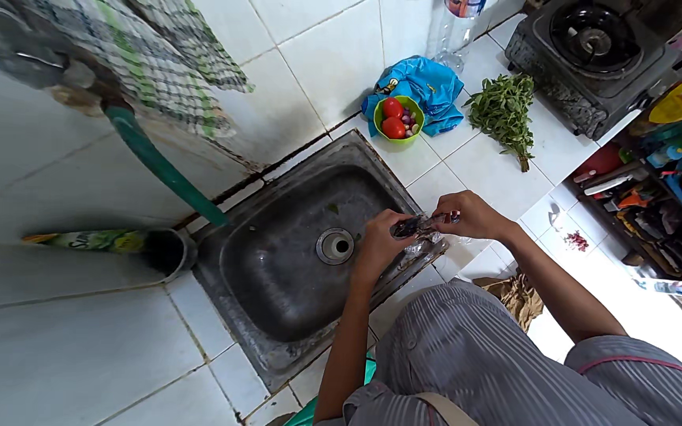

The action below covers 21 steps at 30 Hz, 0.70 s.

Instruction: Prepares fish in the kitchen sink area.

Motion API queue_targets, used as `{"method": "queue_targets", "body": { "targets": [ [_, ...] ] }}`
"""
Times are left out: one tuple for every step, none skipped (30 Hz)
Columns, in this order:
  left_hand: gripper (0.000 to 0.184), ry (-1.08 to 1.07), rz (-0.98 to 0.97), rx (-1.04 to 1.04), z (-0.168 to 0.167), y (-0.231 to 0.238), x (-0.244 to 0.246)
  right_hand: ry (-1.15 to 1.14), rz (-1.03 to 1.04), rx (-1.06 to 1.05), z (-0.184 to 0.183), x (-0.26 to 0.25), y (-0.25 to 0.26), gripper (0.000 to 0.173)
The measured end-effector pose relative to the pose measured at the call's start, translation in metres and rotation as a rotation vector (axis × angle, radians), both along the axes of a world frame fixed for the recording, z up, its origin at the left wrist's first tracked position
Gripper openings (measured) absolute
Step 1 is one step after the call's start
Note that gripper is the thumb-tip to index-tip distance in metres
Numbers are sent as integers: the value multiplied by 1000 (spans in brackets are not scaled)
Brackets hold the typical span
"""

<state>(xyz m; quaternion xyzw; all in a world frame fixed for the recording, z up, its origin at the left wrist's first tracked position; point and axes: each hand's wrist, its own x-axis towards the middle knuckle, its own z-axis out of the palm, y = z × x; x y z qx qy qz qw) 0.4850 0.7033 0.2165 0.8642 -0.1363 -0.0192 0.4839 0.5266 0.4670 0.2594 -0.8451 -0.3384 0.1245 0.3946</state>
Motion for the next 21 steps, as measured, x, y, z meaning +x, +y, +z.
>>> {"method": "queue_targets", "body": {
  "targets": [
    [40, 4, -2, -1, 0, 0, 0, 77, -8, 49, -1, 0, -1, 17],
    [40, 5, -2, -4, 0, 0, -1, 157, -21, 98, 0, 0, -2, 16],
    [40, 4, 0, -6, 0, 1, -1, 241, -39, 139, 1, 1, -3, 14],
    [40, 9, 4, -12, 1, 2, -1, 321, -53, 162, 5, 1, -4, 12],
    [40, 16, 12, -23, 1, 3, -2, 381, -63, 172, 8, 1, -6, 11],
    [41, 18, 23, -41, 2, 4, -2, 411, -71, 173, 10, 2, -8, 11],
    [40, 13, 36, -62, 2, 6, -3, 422, -79, 166, 12, 2, -10, 11],
    [40, 7, 53, -88, 1, 7, -3, 414, -87, 160, 13, 3, -12, 12],
    [41, 2, 71, -122, 1, 8, -4, 390, -97, 160, 11, 3, -16, 14],
    [42, 4, 90, -159, 1, 9, -4, 358, -112, 160, 10, 4, -20, 14],
    [43, 10, 110, -197, 2, 10, -5, 330, -133, 153, 9, 5, -23, 15],
    [44, 15, 126, -237, 2, 11, -7, 314, -159, 141, 10, 6, -26, 14],
    [45, 16, 138, -281, 2, 12, -8, 304, -181, 126, 10, 7, -30, 14],
    [45, 15, 144, -322, 2, 12, -8, 288, -200, 115, 10, 8, -33, 14],
    [45, 11, 147, -361, 2, 13, -9, 275, -213, 109, 9, 9, -36, 15],
    [45, 4, 145, -397, 2, 14, -10, 272, -222, 104, 9, 9, -39, 15],
    [45, -1, 143, -434, 3, 15, -10, 273, -230, 102, 9, 9, -41, 15],
    [45, -6, 137, -470, 4, 15, -11, 273, -236, 100, 8, 9, -43, 15],
    [45, -4, 134, -504, 4, 16, -12, 273, -239, 96, 8, 8, -44, 15],
    [45, 5, 133, -538, 5, 16, -13, 272, -240, 89, 8, 8, -45, 15],
    [46, 20, 133, -576, 5, 17, -13, 273, -242, 88, 7, 7, -46, 15]
  ]
}}
